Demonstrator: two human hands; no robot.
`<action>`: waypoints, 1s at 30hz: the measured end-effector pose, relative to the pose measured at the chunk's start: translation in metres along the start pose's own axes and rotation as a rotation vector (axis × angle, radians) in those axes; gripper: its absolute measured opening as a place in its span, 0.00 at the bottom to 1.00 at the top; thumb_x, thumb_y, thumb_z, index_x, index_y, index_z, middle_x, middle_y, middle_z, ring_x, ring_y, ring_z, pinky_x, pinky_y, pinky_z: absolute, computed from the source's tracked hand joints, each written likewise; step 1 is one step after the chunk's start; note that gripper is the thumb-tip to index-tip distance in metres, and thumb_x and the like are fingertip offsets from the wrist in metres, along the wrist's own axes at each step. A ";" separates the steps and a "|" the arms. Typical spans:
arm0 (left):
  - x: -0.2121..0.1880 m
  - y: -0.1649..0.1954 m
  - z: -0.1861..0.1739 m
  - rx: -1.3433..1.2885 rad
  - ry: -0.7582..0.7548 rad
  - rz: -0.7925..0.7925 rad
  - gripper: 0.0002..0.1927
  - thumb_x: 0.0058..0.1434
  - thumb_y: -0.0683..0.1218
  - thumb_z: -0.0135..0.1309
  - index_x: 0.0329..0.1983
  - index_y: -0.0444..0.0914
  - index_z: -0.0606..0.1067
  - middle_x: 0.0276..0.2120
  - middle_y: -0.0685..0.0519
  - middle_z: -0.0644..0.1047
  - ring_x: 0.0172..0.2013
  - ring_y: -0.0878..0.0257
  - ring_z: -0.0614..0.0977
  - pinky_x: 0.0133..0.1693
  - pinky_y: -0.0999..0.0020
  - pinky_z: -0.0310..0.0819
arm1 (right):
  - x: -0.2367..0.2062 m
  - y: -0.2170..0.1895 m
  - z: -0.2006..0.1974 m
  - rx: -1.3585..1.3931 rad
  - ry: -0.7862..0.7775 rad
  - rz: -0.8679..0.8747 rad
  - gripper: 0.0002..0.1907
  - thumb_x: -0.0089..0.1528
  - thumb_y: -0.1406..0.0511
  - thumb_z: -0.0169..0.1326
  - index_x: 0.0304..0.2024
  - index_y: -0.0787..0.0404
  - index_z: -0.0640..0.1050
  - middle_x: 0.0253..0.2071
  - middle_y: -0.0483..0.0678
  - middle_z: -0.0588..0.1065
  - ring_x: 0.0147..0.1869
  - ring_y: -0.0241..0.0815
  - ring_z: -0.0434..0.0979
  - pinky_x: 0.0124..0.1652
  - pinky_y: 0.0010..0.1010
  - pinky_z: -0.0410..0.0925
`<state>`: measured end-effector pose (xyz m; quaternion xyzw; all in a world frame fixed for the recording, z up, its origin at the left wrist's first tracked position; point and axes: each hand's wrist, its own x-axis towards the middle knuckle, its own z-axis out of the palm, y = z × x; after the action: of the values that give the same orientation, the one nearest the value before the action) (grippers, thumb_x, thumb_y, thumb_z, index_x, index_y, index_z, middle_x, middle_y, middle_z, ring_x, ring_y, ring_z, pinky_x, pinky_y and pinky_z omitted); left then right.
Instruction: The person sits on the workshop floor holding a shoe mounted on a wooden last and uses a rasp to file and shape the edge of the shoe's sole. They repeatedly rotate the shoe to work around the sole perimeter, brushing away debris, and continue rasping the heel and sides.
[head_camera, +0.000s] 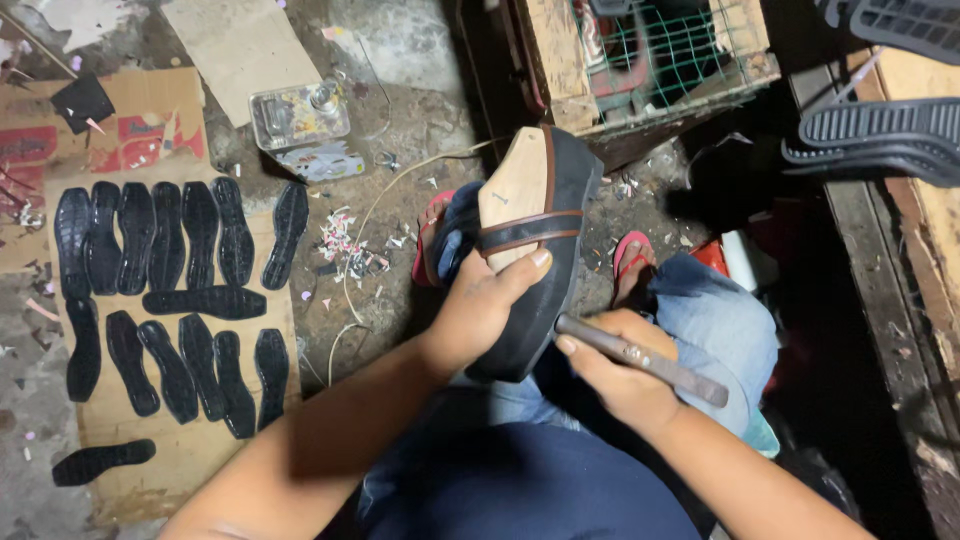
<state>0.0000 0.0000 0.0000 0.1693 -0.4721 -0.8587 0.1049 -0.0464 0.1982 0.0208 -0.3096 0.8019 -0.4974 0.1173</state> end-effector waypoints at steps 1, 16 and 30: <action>0.003 0.006 0.001 0.022 0.010 -0.015 0.17 0.65 0.44 0.56 0.57 0.34 0.75 0.49 0.55 0.78 0.50 0.68 0.77 0.54 0.68 0.72 | 0.006 0.000 -0.001 -0.053 -0.009 -0.065 0.10 0.56 0.65 0.67 0.30 0.60 0.78 0.24 0.44 0.76 0.25 0.34 0.73 0.28 0.26 0.68; -0.047 0.031 0.031 -0.049 -0.053 0.041 0.18 0.68 0.44 0.54 0.59 0.34 0.73 0.50 0.56 0.77 0.50 0.68 0.76 0.54 0.70 0.70 | -0.019 -0.078 -0.047 -0.052 -0.090 0.222 0.08 0.55 0.62 0.65 0.29 0.61 0.82 0.24 0.43 0.79 0.27 0.32 0.77 0.29 0.27 0.70; -0.026 0.049 0.012 0.080 -0.124 0.071 0.19 0.65 0.40 0.55 0.60 0.32 0.73 0.52 0.53 0.78 0.53 0.66 0.78 0.57 0.66 0.72 | 0.014 -0.067 -0.027 -0.328 -0.114 -0.275 0.14 0.55 0.62 0.66 0.22 0.59 0.75 0.19 0.48 0.69 0.21 0.48 0.72 0.24 0.39 0.64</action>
<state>0.0201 -0.0081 0.0520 0.1030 -0.5175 -0.8437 0.0988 -0.0453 0.1883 0.0942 -0.4584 0.8145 -0.3532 0.0416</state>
